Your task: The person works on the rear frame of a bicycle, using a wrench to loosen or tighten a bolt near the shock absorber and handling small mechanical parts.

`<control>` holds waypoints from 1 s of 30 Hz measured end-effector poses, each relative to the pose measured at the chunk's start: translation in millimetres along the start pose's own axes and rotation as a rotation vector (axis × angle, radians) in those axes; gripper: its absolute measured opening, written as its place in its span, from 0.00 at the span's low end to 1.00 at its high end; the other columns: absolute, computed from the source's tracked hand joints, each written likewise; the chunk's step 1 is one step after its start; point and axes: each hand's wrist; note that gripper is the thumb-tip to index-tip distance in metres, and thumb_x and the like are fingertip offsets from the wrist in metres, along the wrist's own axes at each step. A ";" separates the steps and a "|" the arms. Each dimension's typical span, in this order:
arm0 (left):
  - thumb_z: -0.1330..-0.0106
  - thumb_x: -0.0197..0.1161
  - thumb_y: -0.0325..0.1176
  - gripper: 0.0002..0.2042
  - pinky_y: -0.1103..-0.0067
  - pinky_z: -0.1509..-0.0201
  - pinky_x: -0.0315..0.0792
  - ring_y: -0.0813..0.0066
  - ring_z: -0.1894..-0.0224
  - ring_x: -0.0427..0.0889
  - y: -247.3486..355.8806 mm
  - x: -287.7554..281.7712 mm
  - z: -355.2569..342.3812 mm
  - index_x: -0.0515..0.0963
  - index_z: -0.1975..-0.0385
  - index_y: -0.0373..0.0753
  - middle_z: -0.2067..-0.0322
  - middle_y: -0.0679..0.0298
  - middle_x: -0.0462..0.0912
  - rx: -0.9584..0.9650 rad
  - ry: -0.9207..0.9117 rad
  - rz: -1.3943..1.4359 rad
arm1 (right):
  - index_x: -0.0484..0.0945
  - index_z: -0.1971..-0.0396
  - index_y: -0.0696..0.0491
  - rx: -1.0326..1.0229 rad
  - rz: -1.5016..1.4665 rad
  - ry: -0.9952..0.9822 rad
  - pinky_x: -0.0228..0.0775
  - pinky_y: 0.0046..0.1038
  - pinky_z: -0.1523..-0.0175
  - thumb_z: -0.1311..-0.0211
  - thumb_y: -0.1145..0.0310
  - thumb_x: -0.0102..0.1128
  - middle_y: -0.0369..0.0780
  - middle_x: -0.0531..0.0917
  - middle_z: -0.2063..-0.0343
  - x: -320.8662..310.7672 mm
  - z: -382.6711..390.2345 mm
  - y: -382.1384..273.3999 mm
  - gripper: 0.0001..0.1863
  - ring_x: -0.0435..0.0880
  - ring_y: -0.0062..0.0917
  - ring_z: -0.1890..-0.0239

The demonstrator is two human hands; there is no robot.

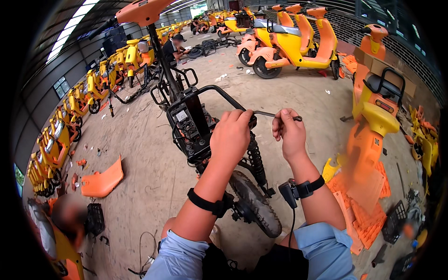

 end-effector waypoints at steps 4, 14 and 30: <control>0.41 0.63 0.25 0.19 0.67 0.51 0.79 0.59 0.51 0.81 0.9 -1.1 1.0 0.81 0.48 0.41 0.56 0.62 0.84 -0.031 -0.041 0.044 | 0.73 0.61 0.55 -0.295 0.248 0.118 0.70 0.24 0.66 0.19 0.60 0.49 0.36 0.79 0.75 40.3 38.4 31.3 0.13 0.75 0.16 0.74; 0.39 0.62 0.26 0.19 0.67 0.52 0.78 0.58 0.52 0.80 3.5 -9.5 0.7 0.80 0.45 0.42 0.58 0.61 0.84 -0.054 -0.026 0.089 | 0.74 0.60 0.56 -0.378 0.600 0.021 0.73 0.38 0.62 0.22 0.62 0.53 0.46 0.81 0.71 62.2 48.3 2.3 0.12 0.81 0.41 0.69; 0.40 0.64 0.25 0.14 0.67 0.54 0.80 0.61 0.54 0.81 1.4 0.6 0.9 0.82 0.53 0.43 0.60 0.64 0.84 -0.006 0.028 -0.001 | 0.74 0.65 0.52 0.060 -0.046 -0.012 0.64 0.21 0.74 0.21 0.59 0.46 0.35 0.77 0.79 -6.6 -3.5 -1.9 0.14 0.71 0.17 0.80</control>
Point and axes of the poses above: each hand's wrist, its own z-axis away from the middle knuckle, its own x-axis out of the palm, y = z × x
